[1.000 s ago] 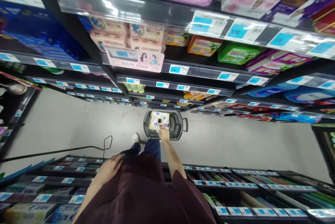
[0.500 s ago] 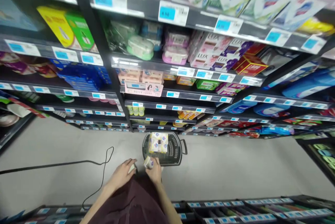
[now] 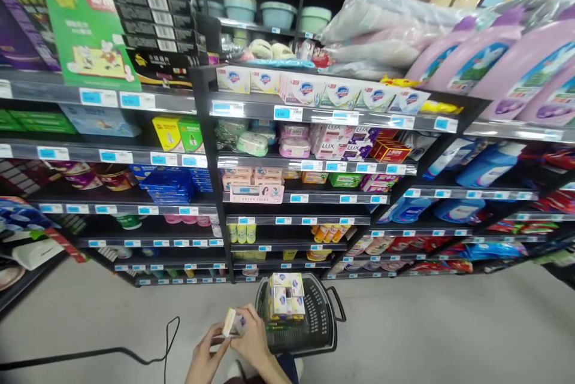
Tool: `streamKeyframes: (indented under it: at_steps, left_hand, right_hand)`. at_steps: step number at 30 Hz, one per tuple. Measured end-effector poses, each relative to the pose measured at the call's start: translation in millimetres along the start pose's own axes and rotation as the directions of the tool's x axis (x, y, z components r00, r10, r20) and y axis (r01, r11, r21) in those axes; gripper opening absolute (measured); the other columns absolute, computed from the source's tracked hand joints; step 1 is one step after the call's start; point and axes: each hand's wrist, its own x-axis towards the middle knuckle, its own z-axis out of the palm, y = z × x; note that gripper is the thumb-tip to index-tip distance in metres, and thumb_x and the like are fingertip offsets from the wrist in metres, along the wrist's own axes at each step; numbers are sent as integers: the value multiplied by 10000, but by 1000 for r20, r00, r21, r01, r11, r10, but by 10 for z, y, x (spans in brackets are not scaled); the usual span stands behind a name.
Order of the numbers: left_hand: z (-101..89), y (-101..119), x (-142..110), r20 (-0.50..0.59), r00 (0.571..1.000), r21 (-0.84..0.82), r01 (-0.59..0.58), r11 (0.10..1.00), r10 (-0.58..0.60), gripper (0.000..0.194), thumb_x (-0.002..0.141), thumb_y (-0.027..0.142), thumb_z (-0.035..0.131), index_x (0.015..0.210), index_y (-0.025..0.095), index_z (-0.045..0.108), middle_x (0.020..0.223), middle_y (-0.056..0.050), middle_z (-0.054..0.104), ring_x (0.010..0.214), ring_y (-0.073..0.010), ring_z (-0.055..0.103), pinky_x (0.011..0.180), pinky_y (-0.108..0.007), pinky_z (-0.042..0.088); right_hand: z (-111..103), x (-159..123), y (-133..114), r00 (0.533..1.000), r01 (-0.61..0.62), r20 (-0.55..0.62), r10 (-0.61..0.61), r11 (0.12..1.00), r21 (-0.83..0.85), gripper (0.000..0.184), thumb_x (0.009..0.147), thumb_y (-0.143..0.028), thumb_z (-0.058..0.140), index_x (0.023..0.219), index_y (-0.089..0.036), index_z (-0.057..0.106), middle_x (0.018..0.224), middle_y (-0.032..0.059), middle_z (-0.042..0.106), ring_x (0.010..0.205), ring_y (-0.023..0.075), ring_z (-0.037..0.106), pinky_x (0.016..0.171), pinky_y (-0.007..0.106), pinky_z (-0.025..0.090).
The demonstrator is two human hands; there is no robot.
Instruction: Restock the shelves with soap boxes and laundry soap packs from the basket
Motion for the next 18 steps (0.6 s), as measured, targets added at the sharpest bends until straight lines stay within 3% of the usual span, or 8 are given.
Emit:
streamKeyframes:
  at_steps: [3,7,11,15,18]
  left_hand:
    - [34,-96,-28,-173,984,-50,24,998,-32,657,690,831,565,964,237,623,965,-111,779,855,-301,766,597,-323,616]
    - [82,-189,-54,-308,950,-139,11,990,-54,664,619,796,663,974,236,615,771,-62,775,725,-288,762,616,-325,616]
    - [41,-149,-41,-256,964,-268,8,963,-79,664,627,685,757,1067,212,604,764,-59,778,744,-280,763,685,-334,624]
    - [-28,33,-21,-210,962,-490,53,870,-177,699,583,630,831,1062,170,610,735,-76,773,744,-275,758,711,-356,624]
    - [-54,170,-25,-176,950,-639,88,764,-257,702,580,553,879,1091,142,629,799,-95,788,771,-251,763,807,-379,621]
  right_hand:
    - [99,-90,-104,999,43,-11,-43,999,7,567,572,-140,657,1108,-325,671,1050,32,639,923,244,693,810,338,570]
    - [143,-205,-185,997,76,-25,-76,997,-7,587,587,-103,628,1149,-268,663,1065,46,641,945,238,696,830,323,570]
    - [37,-230,-196,995,99,10,-99,995,-26,647,648,-132,677,1265,-314,614,1261,57,600,979,232,699,867,337,579]
    - [-174,-224,-219,991,85,-97,-88,996,-33,779,620,-244,815,1356,-285,564,1415,92,513,1195,298,623,979,381,548]
    - [-346,-224,-224,975,18,-221,-17,1000,4,589,826,-397,697,1374,-232,559,1391,126,540,1206,279,603,1002,393,520]
